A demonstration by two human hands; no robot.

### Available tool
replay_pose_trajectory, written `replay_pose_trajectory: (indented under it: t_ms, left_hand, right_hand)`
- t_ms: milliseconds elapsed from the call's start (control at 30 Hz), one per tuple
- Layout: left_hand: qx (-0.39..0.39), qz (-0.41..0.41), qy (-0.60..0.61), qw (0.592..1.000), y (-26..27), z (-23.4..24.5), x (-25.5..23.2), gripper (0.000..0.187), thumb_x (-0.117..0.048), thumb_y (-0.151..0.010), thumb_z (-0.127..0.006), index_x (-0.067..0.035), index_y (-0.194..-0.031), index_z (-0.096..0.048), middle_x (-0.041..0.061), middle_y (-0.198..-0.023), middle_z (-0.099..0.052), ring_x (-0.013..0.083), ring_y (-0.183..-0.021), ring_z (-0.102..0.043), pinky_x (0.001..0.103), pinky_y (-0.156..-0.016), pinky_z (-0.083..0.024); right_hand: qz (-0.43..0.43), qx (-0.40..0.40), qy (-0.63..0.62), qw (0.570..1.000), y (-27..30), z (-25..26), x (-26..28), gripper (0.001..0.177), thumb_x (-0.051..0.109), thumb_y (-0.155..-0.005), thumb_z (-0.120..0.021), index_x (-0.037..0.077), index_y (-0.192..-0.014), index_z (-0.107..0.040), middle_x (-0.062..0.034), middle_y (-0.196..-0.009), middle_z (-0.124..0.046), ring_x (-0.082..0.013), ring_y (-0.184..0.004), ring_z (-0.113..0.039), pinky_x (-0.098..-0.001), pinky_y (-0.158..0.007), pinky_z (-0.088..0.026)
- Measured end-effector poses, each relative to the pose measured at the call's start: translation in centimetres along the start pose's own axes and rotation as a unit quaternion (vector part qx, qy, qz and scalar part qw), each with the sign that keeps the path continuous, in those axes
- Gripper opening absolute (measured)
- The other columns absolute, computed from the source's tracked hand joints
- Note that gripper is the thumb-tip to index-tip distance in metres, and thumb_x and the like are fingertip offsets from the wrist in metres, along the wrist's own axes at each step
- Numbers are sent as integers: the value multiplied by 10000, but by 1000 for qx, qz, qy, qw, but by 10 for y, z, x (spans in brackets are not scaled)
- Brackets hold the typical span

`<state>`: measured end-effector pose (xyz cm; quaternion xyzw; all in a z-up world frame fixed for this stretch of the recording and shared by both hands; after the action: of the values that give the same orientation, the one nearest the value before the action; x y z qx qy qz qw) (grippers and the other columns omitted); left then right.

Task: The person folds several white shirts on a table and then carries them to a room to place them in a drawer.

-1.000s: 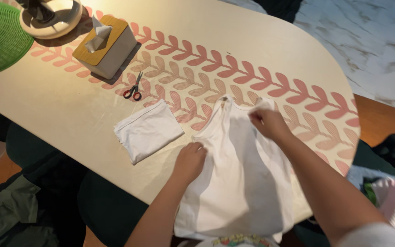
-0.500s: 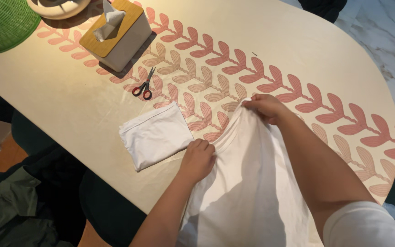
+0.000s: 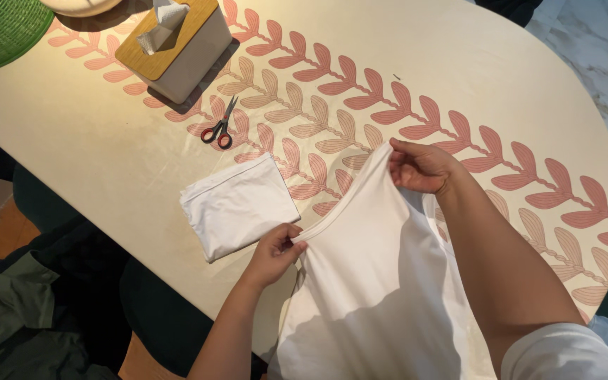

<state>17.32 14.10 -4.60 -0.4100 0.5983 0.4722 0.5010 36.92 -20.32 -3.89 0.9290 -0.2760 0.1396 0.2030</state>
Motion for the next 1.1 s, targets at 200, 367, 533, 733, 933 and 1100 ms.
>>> replay_pose_trajectory:
  t_ms: [200, 367, 533, 733, 933, 1100]
  left_hand:
    - [-44, 32, 30, 998, -1, -5, 13, 168, -53, -923, -738, -38, -988, -583, -43, -873, -608, 31, -773, -521, 213, -693, -459]
    - [-66, 43, -13, 997, 1, -14, 1, 171, -56, -926, -736, -39, -970, -572, -34, -788, -598, 42, -705, -501, 221, -639, -435]
    - [-76, 50, -110, 990, 9, -20, -25, 161, -79, -901, -737, -47, -936, -583, -11, -740, -633, 51, -656, -543, 225, -606, -473]
    - [-29, 25, -142, 989, 12, -24, -32, 168, -81, -905, -734, -25, -894, -576, 0, -757, -634, 64, -661, -543, 237, -608, -483]
    - [-10, 49, -68, 996, 3, -11, -1, 186, -83, -892, -753, -52, -931, -575, -26, -803, -579, 58, -679, -490, 237, -604, -442]
    - [-82, 139, 7, 987, -14, -3, 14, 151, -114, -880, -723, -77, -956, -599, -18, -796, -610, 69, -689, -554, 237, -631, -470]
  right_hand:
    - [66, -307, 96, 944, 0, -37, -8, 198, 254, -1000, -588, 59, -1021, -617, -50, -966, -650, -171, -879, -615, -344, -812, -508]
    - [78, -348, 109, 928, 4, -42, -10, 280, 255, -1060, -572, -25, -1064, -580, -119, -1006, -666, -227, -883, -689, -410, -845, -619]
    - [53, -278, 114, 952, 9, -55, -17, 271, 274, -1043, -558, 58, -1200, -609, -95, -1057, -706, -199, -886, -728, -402, -814, -631]
    - [79, -277, 112, 951, 16, -38, -22, 309, 224, -1011, -561, 107, -1282, -468, -24, -1019, -681, -204, -831, -701, -501, -761, -630]
    - [185, -192, 101, 959, 15, -6, -4, 476, 163, -1094, -635, 55, -1527, -470, -35, -1095, -672, -116, -885, -672, -292, -794, -577]
    - [133, -349, 371, 850, 56, -44, 2, 546, 203, -943, -658, 209, -1439, -431, -63, -1093, -702, -147, -929, -707, -299, -841, -580]
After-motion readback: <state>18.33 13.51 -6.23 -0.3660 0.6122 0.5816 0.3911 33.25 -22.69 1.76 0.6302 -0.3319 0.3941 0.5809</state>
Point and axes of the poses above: each hand's wrist, its own y-axis away from the middle knuckle, its own z-axis out of the back of the hand, x = y × z, the point moved 3 cm from there along -y, towards the middle knuckle
